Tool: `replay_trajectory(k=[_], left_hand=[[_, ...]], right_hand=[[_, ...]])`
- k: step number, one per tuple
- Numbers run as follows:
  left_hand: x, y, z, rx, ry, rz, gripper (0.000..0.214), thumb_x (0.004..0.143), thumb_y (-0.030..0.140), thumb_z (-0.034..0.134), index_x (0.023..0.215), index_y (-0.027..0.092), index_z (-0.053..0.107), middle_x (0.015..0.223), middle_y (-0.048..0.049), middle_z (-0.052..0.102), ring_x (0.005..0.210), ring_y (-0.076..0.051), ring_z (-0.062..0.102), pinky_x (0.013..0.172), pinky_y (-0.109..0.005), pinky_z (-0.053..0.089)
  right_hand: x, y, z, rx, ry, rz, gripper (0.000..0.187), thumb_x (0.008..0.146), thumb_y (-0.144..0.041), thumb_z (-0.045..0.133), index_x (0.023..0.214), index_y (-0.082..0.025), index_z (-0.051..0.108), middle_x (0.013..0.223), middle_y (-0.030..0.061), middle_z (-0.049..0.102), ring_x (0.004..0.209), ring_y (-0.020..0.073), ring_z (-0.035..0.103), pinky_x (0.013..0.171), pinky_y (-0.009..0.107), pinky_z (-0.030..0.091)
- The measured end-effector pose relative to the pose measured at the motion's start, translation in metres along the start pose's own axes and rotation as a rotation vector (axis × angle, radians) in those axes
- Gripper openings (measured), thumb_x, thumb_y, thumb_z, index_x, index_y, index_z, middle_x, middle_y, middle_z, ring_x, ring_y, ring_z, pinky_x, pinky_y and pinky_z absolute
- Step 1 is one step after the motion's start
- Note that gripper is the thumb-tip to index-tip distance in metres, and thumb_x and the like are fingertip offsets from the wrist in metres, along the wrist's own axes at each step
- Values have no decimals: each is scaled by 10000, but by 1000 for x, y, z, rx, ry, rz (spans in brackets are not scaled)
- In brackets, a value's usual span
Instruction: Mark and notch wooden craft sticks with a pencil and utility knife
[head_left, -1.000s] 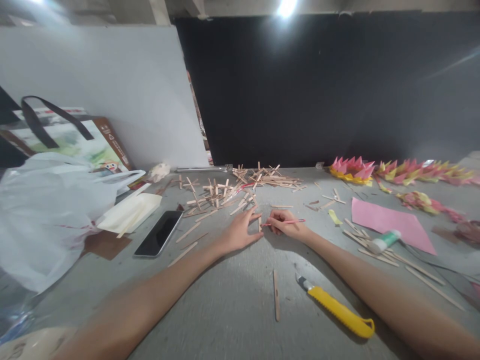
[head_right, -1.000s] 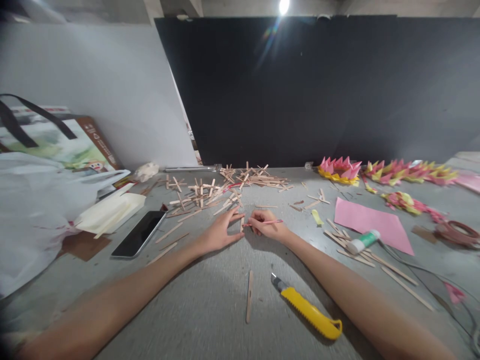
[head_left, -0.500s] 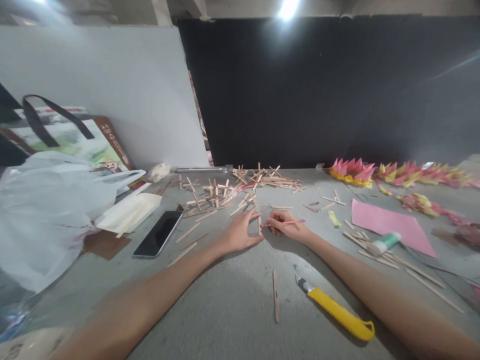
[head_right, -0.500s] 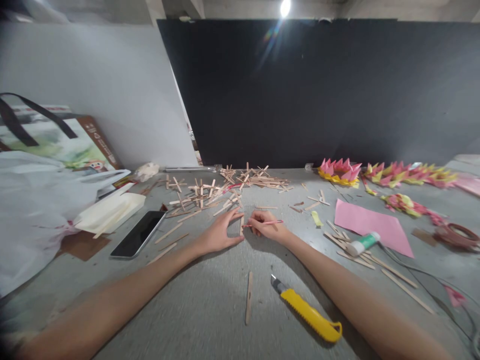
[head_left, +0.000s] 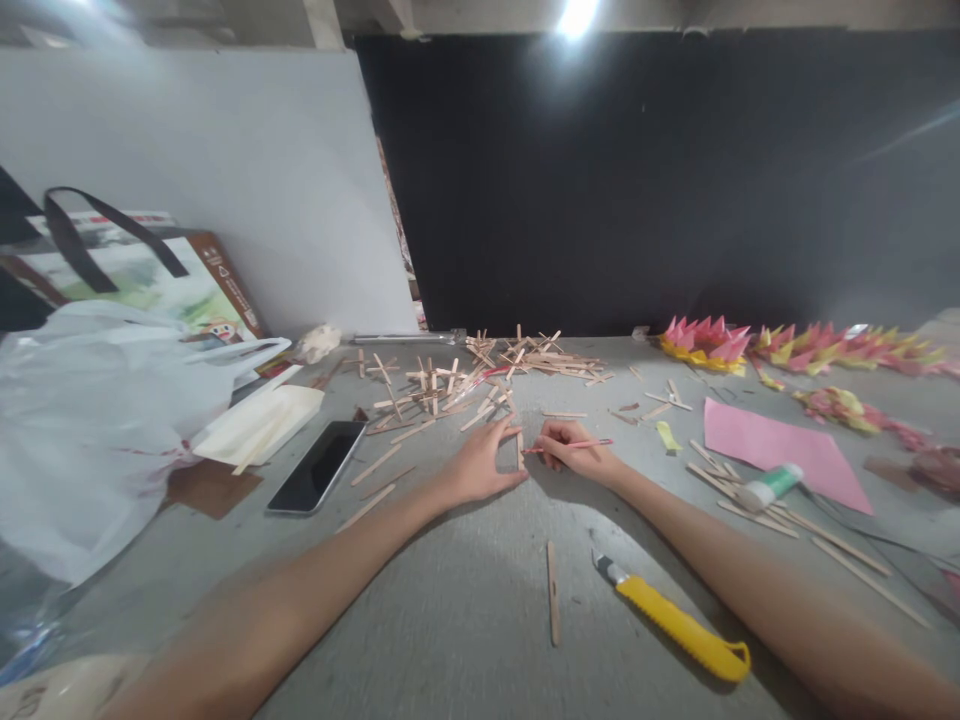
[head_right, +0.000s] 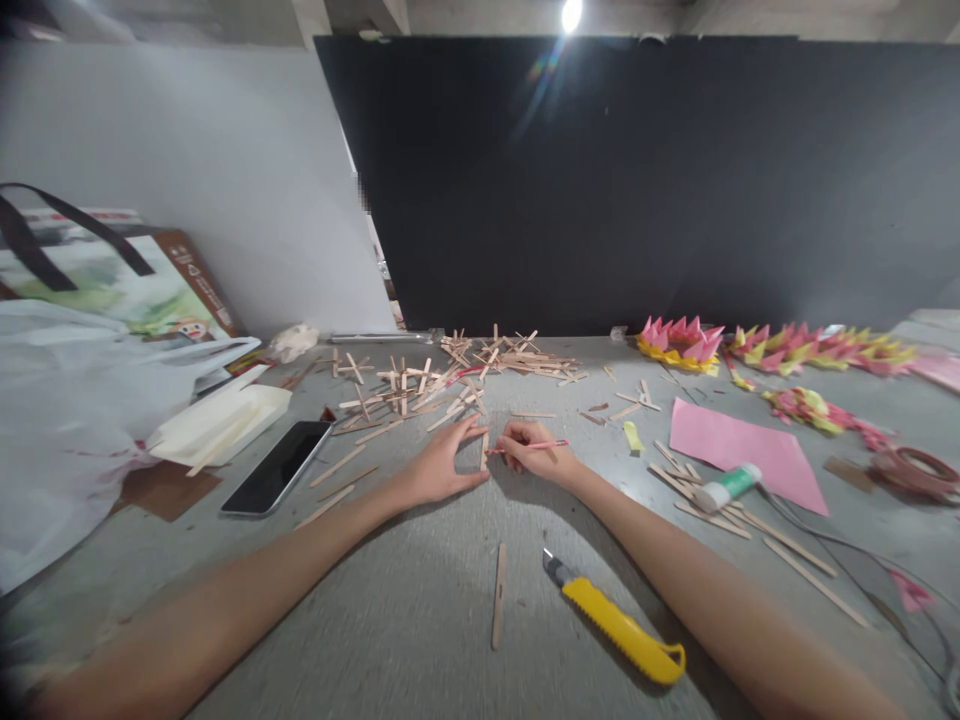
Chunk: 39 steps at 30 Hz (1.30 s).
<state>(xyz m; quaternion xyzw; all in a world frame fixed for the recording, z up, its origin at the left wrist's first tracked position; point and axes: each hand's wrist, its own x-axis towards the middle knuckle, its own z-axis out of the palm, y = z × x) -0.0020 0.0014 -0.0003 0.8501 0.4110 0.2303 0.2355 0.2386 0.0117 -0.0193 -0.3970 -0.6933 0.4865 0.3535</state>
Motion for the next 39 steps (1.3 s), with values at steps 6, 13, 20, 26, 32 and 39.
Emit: replay_trajectory(k=[6,13,20,26,32,39], left_hand=[[0,1,0,-11,3,6,969,824,485,766,1622,253,268,1498,-137,589,1487,-377,436,1224,-571,337],[0,1,-1,-6,1,-1,978,818,499,772,1620,248,272,1498,-137,592,1478,-376,445,1216,-564,345],[0,0,0,1,-3,-1,971,820,506,770,1614,249,275,1516,-137,576,1481,-372,442,1217,-558,342],[0,-1,1,12,-3,9,962,816,510,768,1607,253,285,1510,-135,580,1470,-372,457,1214,-558,352],[0,0,0,-10,11,7,931,824,504,758,1598,260,302,1508,-132,582,1468,-372,460,1210,-565,351],[-1,1,0,-6,0,-3,938,828,547,752,1601,262,303,1507,-131,582,1475,-387,450,1211,-568,355]], right_hand=[[-1,-4,1,10,1,9,311,945,-443,626,748,-204,596,580,-7,628,487,121,548,475,228,379],[-3,-7,2,24,1,19,307,936,-422,634,724,-204,588,573,-11,621,487,121,547,480,228,375],[-3,-8,3,5,10,24,312,932,-433,634,724,-204,590,563,-13,613,477,118,539,470,227,362],[-3,-8,3,-1,5,17,308,945,-423,623,728,-207,596,570,-6,618,485,122,539,478,232,369],[-4,-8,3,-3,25,12,324,943,-444,628,730,-201,594,567,-11,611,476,116,520,475,234,360],[-5,-10,3,-5,22,34,325,939,-445,636,728,-202,593,570,-7,614,486,122,532,480,234,366]])
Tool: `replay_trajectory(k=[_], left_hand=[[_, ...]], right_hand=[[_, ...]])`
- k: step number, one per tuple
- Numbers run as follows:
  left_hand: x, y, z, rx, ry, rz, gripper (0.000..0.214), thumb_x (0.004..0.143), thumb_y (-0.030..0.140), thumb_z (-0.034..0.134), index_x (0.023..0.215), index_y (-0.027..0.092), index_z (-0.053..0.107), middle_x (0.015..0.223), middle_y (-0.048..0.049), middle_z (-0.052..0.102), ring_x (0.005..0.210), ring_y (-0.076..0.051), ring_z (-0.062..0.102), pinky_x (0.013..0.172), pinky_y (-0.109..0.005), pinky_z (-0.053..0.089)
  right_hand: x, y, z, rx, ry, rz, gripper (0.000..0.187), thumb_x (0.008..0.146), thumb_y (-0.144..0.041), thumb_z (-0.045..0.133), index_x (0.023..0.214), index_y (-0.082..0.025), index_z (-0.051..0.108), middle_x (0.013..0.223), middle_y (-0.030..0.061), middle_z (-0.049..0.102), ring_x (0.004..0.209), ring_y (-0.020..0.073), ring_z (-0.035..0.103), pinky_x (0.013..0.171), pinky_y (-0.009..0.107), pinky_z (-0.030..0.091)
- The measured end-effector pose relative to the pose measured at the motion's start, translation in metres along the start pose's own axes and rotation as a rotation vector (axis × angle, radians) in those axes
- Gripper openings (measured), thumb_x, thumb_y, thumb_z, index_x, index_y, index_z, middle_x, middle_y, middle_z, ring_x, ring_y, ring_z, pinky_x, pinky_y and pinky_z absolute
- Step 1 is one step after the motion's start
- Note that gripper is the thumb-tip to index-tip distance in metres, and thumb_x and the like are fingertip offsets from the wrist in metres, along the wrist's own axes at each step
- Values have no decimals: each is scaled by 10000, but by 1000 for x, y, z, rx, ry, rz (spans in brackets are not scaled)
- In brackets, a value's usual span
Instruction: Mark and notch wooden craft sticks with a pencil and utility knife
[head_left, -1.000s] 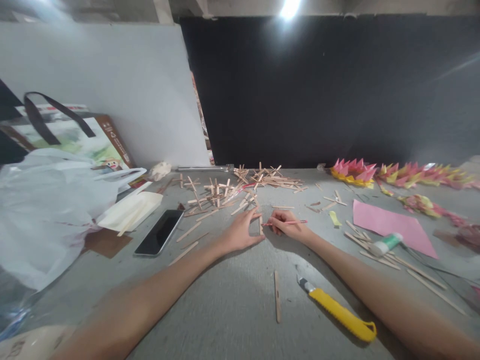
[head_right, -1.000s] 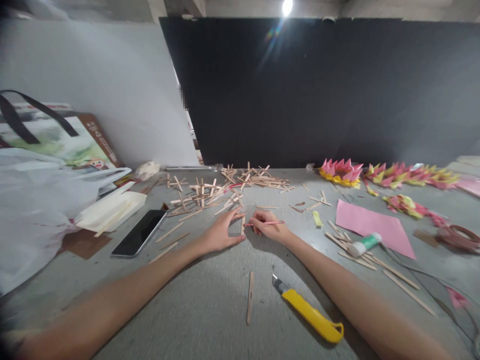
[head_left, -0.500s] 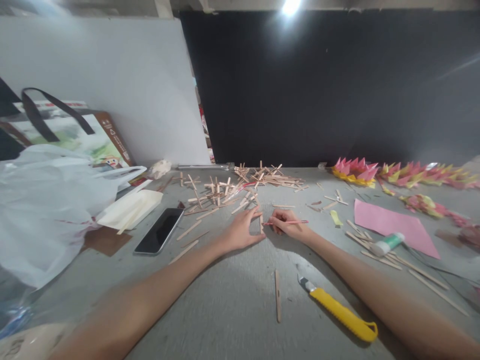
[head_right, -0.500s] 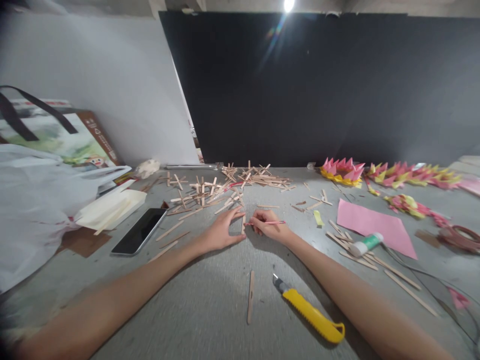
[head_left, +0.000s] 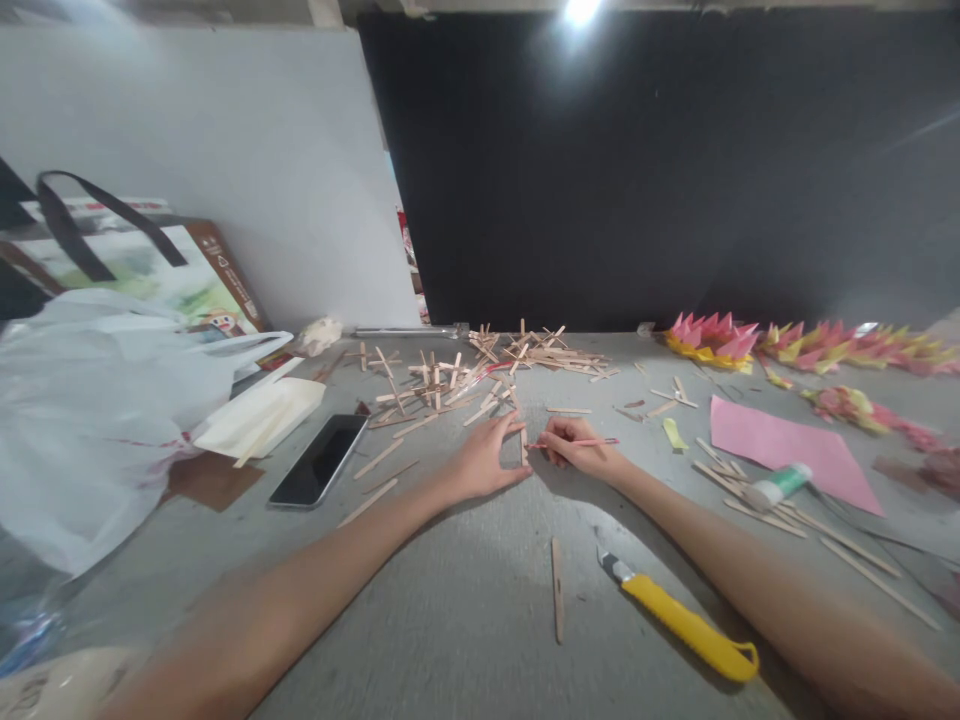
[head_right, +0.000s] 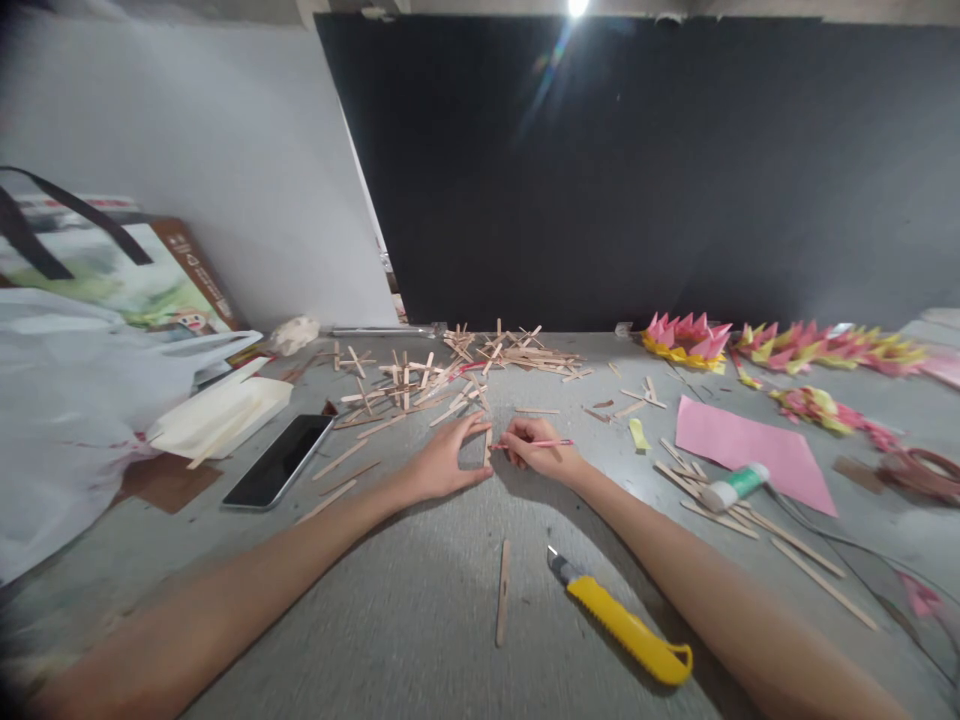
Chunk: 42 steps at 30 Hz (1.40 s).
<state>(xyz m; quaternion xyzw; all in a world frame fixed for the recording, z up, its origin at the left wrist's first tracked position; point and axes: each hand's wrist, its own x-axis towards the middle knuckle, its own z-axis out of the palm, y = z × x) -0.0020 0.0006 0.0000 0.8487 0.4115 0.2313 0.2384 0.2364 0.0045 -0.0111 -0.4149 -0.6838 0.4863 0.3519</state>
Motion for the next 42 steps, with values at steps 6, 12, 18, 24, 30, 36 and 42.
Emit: replay_trajectory(k=[6,12,18,24,30,36,42], left_hand=[[0,2,0,6,2,4,925,838,527,748,1601,260,299,1507,-130,584,1467,-383,457,1204,-571,361],[1,2,-1,30,-9,0,929,827,492,768,1595,253,302,1519,-126,576,1470,-376,453,1198,-562,371],[0,2,0,24,-2,3,924,827,487,775,1592,262,309,1507,-127,586,1471,-375,454,1202,-567,364],[0,0,1,28,-3,5,934,829,490,772,1596,253,295,1519,-121,580,1467,-377,451,1199,-569,362],[0,1,-1,24,-13,2,940,823,487,773,1598,245,299,1509,-124,588,1469,-382,449,1200,-561,367],[0,2,-1,24,-7,-15,931,823,502,774,1591,243,317,1514,-129,581,1469,-384,449,1193,-561,377],[-1,2,0,21,3,-7,924,821,486,778,1585,236,323,1506,-133,589,1458,-383,462,1195,-566,369]], right_hand=[[1,3,1,8,-2,0,307,934,-425,634,720,-209,589,563,-10,611,478,124,529,475,236,357],[1,2,1,15,-7,-4,298,936,-416,630,725,-209,591,562,-12,608,478,123,531,479,239,359],[0,0,1,9,-15,0,295,935,-418,631,734,-204,599,566,-14,610,484,119,524,480,235,358],[1,2,1,17,-25,-8,305,936,-431,636,735,-206,589,574,-11,616,491,120,533,487,235,363],[0,4,1,10,-15,-11,333,943,-467,638,741,-206,595,573,-10,611,495,126,538,484,237,372],[1,3,1,9,-1,-17,332,947,-469,638,748,-207,597,585,-5,619,495,127,535,481,239,364],[0,2,1,4,-2,-8,313,948,-436,628,740,-204,601,574,-10,608,487,120,523,482,238,357]])
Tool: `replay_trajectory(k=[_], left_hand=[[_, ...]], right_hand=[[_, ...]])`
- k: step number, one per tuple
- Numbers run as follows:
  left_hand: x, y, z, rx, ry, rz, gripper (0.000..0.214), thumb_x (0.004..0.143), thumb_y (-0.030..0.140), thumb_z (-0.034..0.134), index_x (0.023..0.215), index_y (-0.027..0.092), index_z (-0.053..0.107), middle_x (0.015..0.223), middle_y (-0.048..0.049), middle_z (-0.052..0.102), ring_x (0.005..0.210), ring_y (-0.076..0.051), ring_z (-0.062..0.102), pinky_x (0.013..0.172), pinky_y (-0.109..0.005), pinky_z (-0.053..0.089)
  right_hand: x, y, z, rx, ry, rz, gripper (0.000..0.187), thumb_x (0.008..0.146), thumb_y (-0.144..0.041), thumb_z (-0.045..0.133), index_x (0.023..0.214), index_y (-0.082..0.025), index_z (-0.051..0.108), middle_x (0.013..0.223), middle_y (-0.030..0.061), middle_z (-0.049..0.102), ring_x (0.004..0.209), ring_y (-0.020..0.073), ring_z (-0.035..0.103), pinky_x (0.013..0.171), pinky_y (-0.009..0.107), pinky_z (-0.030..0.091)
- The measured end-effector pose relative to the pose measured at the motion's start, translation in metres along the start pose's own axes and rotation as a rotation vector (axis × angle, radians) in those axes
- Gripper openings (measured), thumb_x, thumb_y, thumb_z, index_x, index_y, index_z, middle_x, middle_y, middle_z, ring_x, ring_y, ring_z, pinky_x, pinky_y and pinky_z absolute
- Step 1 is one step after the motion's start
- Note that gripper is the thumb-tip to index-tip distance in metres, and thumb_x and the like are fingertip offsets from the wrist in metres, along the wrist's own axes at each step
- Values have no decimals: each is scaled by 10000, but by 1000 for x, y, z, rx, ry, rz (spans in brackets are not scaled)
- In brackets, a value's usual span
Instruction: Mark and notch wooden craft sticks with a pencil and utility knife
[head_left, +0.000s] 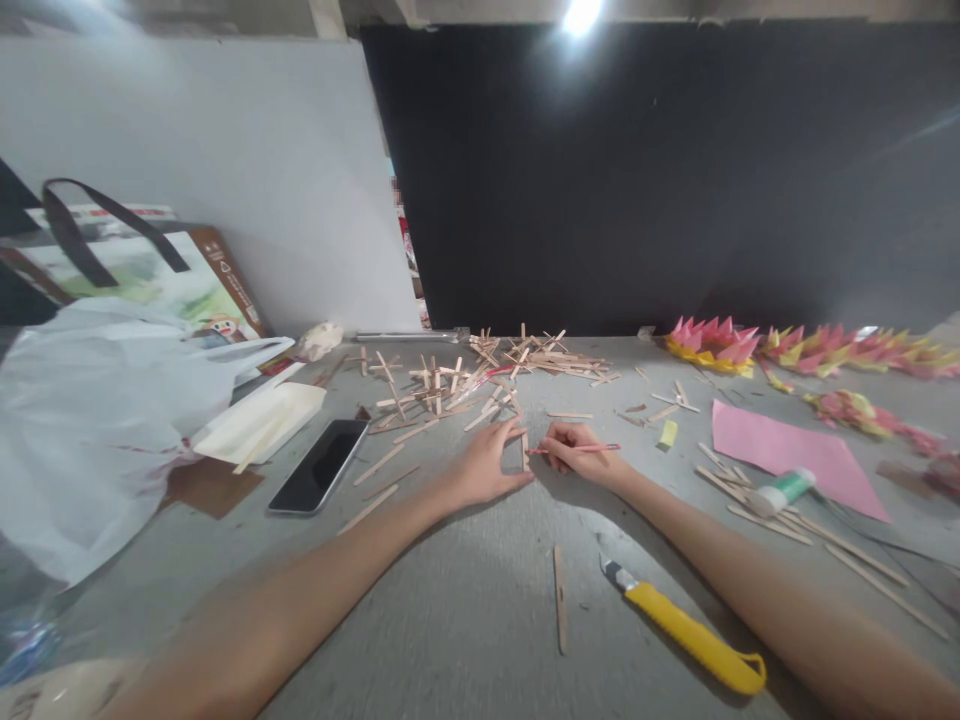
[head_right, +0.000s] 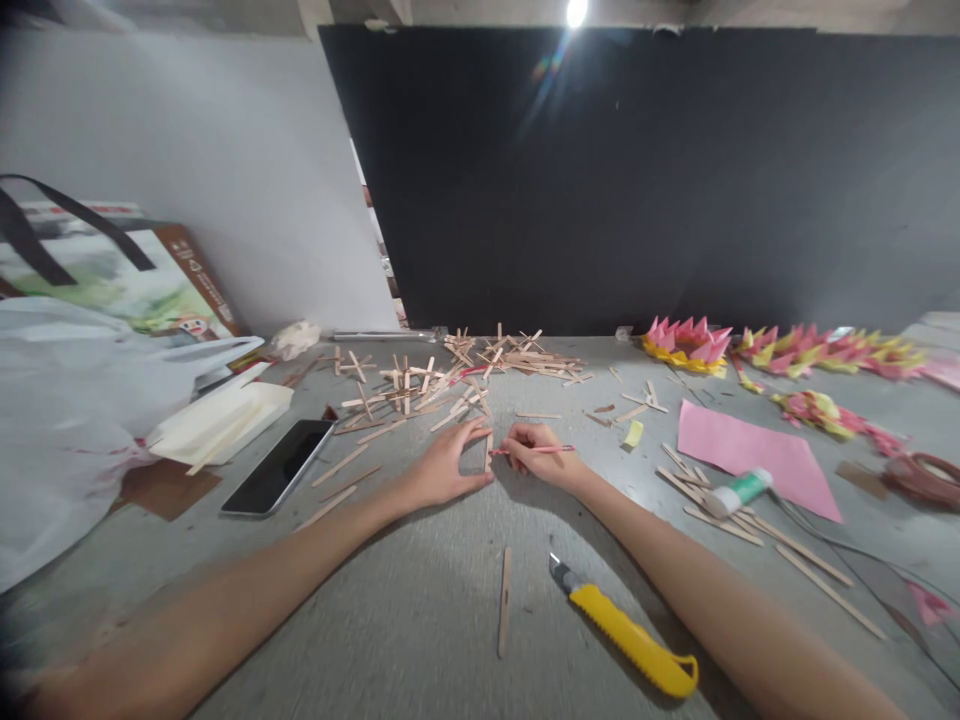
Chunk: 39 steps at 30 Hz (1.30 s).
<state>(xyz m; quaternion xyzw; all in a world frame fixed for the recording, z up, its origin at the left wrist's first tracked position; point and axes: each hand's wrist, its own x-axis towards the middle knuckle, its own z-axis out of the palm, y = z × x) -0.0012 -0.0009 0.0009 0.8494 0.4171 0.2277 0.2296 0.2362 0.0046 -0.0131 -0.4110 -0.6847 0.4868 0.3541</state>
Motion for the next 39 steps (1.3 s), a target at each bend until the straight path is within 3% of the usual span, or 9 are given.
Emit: replay_trajectory(k=[23,39], left_hand=[[-1,1,-1,-2,11,20,898,819,488,780,1572,251,351,1489,-129,598,1456,-369,468,1190,-560,391],[-3,0,-1,-15,5,8,875,809,484,787,1551,244,390,1504,-136,581,1460,-370,462,1193,-554,389]], right_hand=[[-1,3,0,-37,17,-6,305,958,-395,609,722,-203,589,570,-10,614,485,117,516,493,238,358],[0,3,1,-37,30,21,339,939,-462,627,719,-208,582,563,-7,607,473,123,513,477,242,359]])
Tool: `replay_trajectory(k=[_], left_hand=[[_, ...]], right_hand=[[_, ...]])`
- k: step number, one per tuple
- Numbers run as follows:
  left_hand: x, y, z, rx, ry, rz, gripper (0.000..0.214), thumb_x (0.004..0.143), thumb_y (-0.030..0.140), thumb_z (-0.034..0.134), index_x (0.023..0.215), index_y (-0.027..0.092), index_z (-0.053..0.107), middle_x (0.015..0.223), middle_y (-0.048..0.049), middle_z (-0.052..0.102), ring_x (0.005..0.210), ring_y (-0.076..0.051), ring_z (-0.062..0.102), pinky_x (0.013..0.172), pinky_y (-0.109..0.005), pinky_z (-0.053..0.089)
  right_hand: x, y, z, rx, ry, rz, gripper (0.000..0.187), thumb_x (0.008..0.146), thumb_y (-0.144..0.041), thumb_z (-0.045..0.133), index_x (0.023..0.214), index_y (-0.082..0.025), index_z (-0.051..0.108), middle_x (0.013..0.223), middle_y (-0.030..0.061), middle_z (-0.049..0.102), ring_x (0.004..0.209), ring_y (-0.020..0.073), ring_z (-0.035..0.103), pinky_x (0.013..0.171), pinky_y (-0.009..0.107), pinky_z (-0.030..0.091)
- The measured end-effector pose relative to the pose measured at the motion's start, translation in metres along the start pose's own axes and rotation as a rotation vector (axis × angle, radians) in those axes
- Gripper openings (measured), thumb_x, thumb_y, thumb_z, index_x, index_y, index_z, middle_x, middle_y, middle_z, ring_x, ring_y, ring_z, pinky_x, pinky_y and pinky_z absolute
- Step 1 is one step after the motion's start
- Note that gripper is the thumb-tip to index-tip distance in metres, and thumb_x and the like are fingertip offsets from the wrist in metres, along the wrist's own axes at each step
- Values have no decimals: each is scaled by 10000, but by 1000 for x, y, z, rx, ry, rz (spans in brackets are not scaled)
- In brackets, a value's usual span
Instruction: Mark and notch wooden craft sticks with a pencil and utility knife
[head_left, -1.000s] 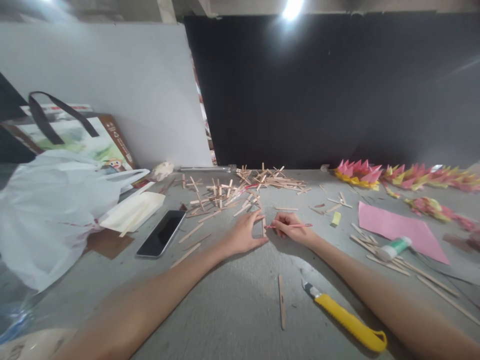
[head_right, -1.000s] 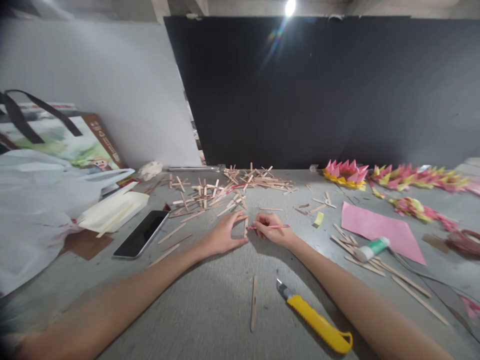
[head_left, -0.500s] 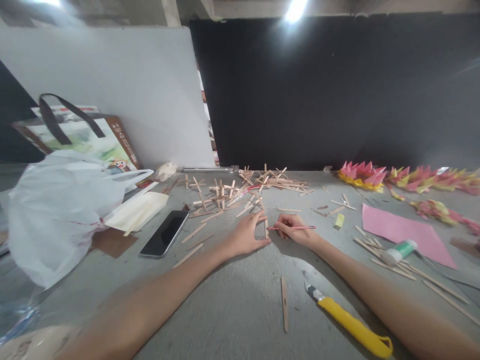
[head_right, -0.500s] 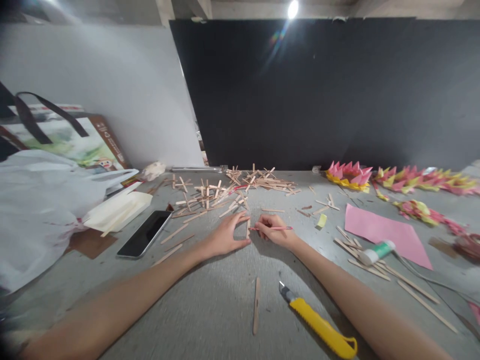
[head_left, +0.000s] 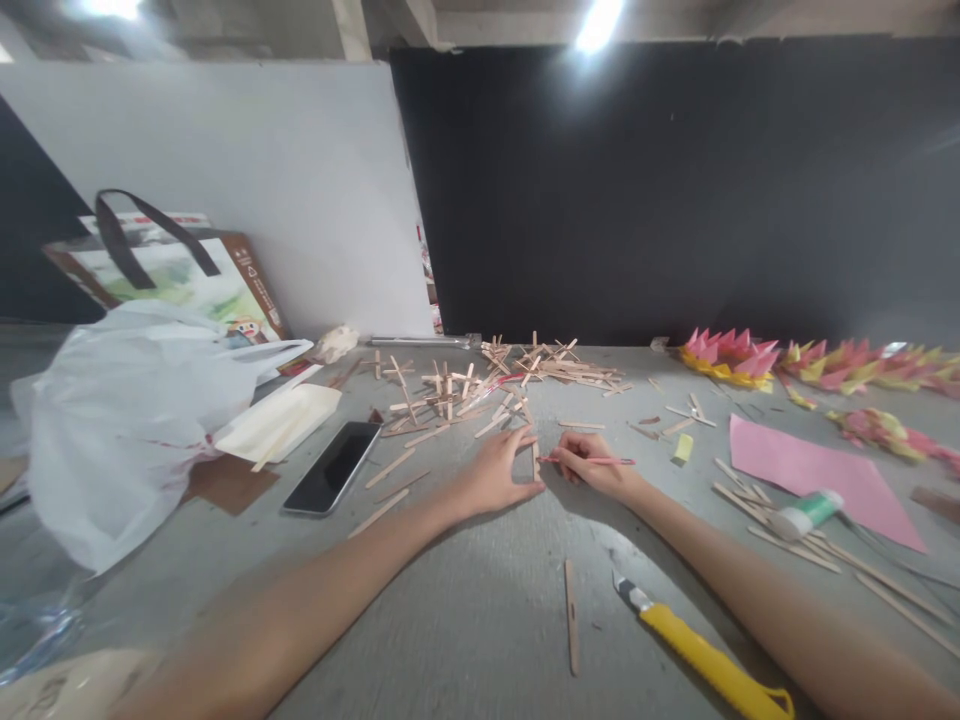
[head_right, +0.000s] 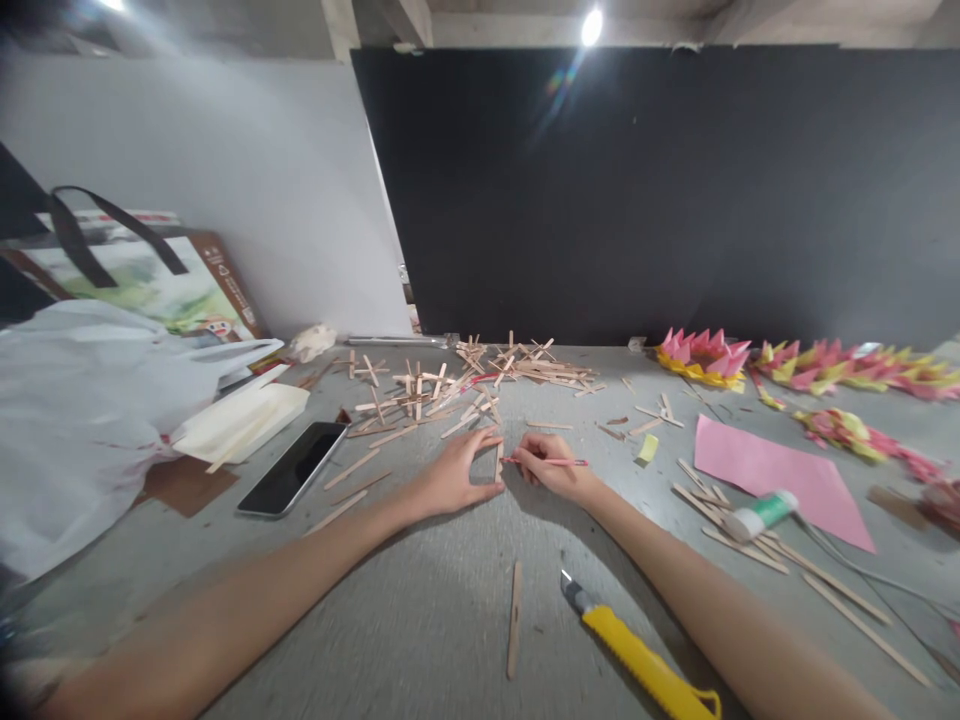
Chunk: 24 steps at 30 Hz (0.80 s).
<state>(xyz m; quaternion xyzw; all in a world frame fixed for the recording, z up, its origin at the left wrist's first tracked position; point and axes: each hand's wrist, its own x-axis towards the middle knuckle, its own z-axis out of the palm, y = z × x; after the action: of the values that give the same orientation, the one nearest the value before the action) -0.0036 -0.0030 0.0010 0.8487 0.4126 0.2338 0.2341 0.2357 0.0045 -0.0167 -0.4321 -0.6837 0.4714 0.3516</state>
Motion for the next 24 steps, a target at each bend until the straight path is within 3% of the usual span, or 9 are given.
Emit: replay_trajectory(k=[24], left_hand=[[0,-1,-1,6,-4,1,892,800,504,794,1549,239,387,1526,-143,558,1464,-374,456,1195,-554,390]], right_hand=[[4,6,0,33,-30,-3,343,937,-485,635,745,-204,594,578,-14,613,479,120,520,488,243,366]])
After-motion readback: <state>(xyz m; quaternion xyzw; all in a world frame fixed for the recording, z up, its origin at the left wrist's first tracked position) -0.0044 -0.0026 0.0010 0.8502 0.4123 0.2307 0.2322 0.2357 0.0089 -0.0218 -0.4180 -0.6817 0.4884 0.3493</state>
